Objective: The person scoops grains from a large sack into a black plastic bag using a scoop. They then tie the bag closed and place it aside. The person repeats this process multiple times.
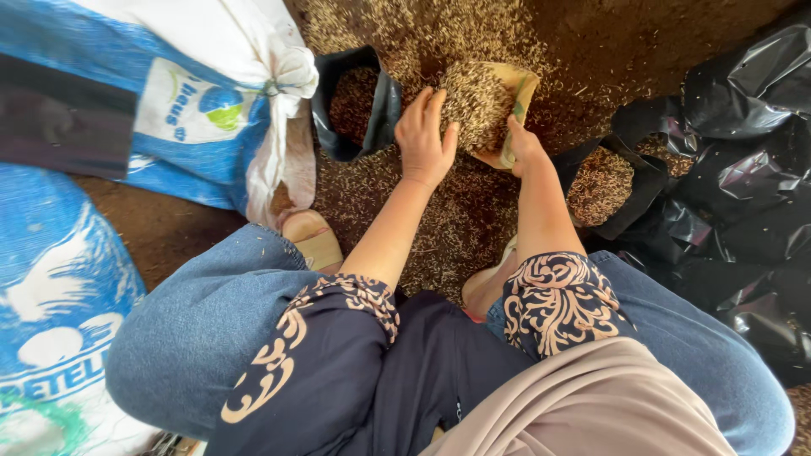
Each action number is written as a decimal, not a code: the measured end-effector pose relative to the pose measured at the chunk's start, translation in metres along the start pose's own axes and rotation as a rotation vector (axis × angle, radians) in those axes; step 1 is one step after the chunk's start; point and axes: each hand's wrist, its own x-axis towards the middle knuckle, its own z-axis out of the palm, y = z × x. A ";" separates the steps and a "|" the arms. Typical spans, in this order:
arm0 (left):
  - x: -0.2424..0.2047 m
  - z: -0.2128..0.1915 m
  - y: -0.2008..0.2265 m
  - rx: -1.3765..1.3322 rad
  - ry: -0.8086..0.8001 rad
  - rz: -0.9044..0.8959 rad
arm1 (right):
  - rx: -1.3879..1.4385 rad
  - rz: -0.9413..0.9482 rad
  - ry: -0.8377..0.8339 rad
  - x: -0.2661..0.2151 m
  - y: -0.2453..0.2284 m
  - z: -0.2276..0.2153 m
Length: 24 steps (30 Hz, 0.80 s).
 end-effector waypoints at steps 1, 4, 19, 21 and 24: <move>0.001 -0.013 -0.006 -0.001 0.069 0.020 | 0.023 -0.023 0.000 -0.006 -0.005 0.000; 0.001 -0.045 -0.026 0.055 0.277 -0.057 | 0.053 -0.103 -0.001 -0.029 -0.019 0.000; -0.007 -0.037 -0.141 -0.502 0.473 -0.866 | -0.024 -0.339 -0.189 -0.163 -0.095 0.050; -0.009 -0.034 -0.143 -0.439 0.436 -0.862 | -0.151 -0.329 -0.181 -0.174 -0.099 0.067; -0.011 -0.034 -0.138 -0.482 0.391 -0.872 | -0.314 -0.308 -0.096 -0.180 -0.100 0.095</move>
